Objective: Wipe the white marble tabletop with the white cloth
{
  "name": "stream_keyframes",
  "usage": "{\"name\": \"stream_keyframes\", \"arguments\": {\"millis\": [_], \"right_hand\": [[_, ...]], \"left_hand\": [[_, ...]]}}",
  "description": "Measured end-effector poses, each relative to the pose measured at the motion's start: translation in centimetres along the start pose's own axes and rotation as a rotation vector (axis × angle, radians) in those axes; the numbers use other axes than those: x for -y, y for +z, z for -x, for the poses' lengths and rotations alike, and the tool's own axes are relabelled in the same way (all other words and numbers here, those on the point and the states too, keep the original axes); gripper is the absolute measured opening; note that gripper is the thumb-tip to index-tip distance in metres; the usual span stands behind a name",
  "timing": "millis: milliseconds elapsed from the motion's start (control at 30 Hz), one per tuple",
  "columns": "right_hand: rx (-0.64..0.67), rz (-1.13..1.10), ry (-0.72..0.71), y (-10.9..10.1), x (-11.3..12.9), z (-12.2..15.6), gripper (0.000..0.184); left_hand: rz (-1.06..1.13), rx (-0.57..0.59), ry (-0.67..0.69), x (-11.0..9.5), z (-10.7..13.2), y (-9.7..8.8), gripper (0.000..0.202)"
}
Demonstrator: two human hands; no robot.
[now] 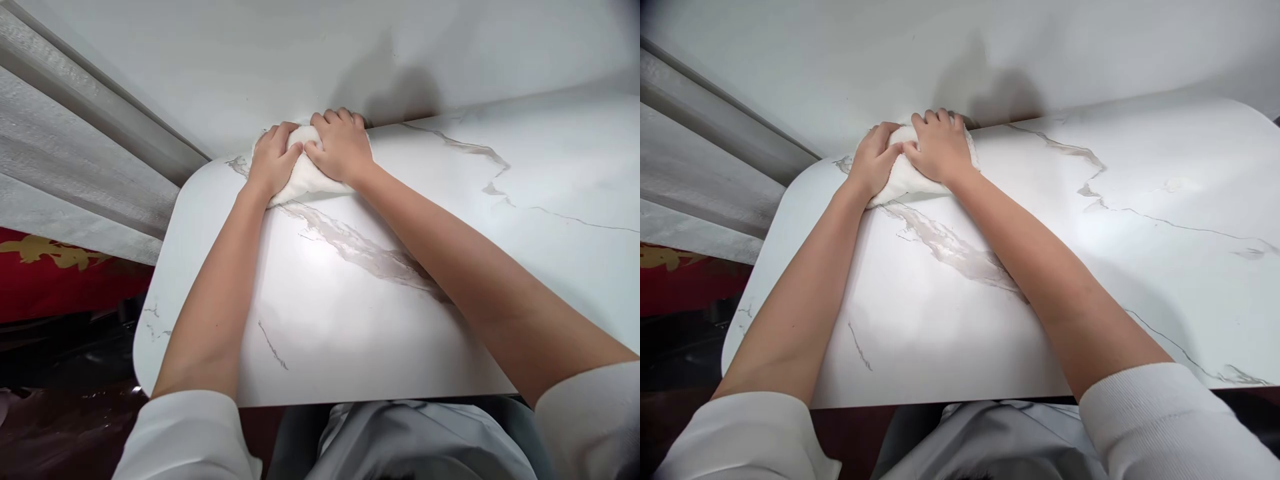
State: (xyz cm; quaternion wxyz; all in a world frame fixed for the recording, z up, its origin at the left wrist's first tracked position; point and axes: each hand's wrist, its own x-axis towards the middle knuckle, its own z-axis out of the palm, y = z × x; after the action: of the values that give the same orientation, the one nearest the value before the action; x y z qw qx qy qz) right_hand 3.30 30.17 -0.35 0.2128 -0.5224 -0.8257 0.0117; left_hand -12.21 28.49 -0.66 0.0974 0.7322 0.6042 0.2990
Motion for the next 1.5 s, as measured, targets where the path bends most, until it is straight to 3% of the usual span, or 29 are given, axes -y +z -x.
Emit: {"name": "stream_keyframes", "arguments": {"millis": [200, 533, 867, 1133, 1333, 1500], "right_hand": [[-0.107, -0.100, -0.038, 1.2, -0.8, -1.0, 0.052], [0.040, -0.024, -0.043, -0.5, 0.9, 3.2, 0.039], [0.054, -0.062, -0.088, -2.9, 5.1, 12.8, 0.046], [0.078, -0.021, -0.237, -5.2, 7.8, 20.4, 0.057], [0.066, -0.092, -0.324, -6.2, 9.4, 23.6, 0.058], [0.040, -0.128, -0.370, -6.3, 11.0, 24.8, 0.059]], "left_hand": [[-0.035, 0.037, -0.027, 0.0, -0.3, -0.2, 0.032], [-0.081, 0.038, 0.011, -0.5, 3.0, -0.3, 0.037], [-0.161, 0.157, 0.074, -4.2, 12.8, -3.5, 0.046], [-0.186, 0.220, 0.075, -6.2, 21.0, -5.6, 0.049], [-0.218, 0.214, 0.057, -7.0, 25.6, -6.8, 0.050], [-0.211, 0.241, 0.070, -6.0, 27.7, -8.3, 0.051]]}}
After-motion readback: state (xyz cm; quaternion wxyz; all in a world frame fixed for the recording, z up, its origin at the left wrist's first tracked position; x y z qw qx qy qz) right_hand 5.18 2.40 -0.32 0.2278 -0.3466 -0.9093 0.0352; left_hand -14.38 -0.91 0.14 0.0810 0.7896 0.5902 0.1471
